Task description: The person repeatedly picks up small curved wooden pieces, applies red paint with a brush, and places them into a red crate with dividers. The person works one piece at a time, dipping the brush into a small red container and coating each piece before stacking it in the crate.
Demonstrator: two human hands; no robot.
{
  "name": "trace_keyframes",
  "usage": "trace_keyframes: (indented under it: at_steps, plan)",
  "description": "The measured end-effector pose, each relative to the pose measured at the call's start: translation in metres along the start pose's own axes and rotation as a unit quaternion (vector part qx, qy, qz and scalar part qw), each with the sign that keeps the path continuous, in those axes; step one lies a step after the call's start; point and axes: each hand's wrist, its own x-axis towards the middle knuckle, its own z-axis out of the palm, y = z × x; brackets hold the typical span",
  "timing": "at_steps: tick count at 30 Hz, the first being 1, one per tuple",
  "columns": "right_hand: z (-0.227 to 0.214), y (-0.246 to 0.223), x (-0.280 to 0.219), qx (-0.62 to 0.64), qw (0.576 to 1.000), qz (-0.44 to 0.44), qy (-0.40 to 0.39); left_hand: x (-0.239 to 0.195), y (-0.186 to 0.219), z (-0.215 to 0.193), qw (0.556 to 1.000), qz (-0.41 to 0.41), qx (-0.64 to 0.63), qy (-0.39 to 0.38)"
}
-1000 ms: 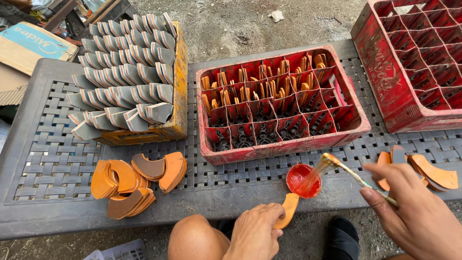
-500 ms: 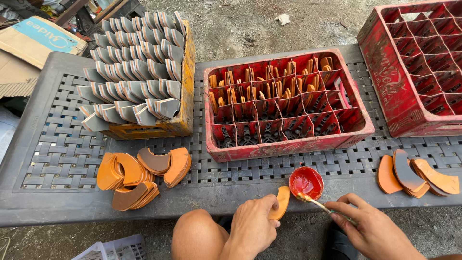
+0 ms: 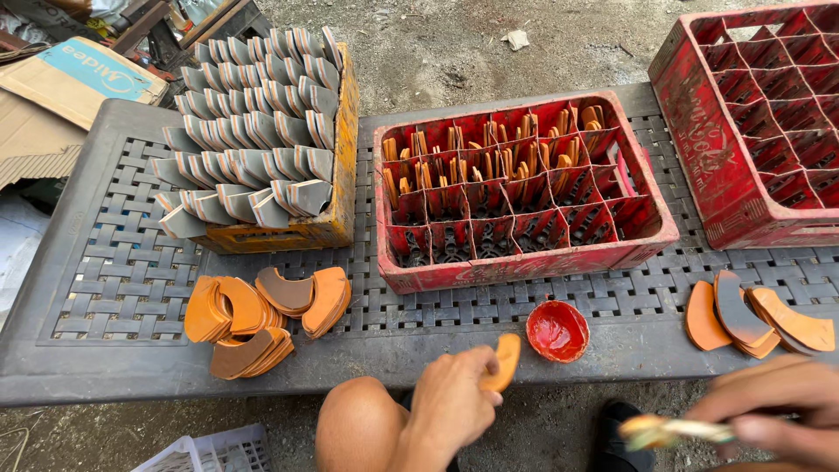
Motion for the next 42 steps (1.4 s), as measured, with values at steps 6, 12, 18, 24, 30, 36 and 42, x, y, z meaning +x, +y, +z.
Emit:
trace_keyframes:
  at_steps: [6, 12, 18, 24, 30, 36, 42]
  plan:
    - [0.033, 0.001, 0.001, 0.016, 0.948, -0.051, 0.314, 0.002, -0.011, -0.009, 0.717, 0.131, -0.683, -0.059]
    - [0.092, -0.055, 0.097, -0.054, 0.94, -0.006, 0.336, 0.005, 0.003, 0.016, 0.554, 0.117, -0.819, -0.092]
    - [0.099, -0.078, 0.128, -0.094, 0.954, -0.078, 0.273, 0.013, -0.002, 0.032, 0.556, 0.115, -0.82, -0.064]
    - [0.095, -0.072, 0.134, -0.168, 0.92, 0.02, 0.354, 0.01, -0.009, 0.035, 0.561, 0.14, -0.811, -0.092]
    - [0.093, -0.089, 0.127, -0.234, 0.88, -0.094, 0.403, 0.01, -0.009, 0.032, 0.559, 0.132, -0.813, -0.096]
    - [0.096, -0.087, 0.128, -0.158, 0.931, -0.058, 0.324, 0.007, -0.01, 0.033, 0.585, 0.149, -0.791, -0.104]
    - [0.1, -0.094, 0.124, -0.214, 0.896, -0.074, 0.383, 0.008, -0.006, 0.033, 0.565, 0.15, -0.804, -0.107]
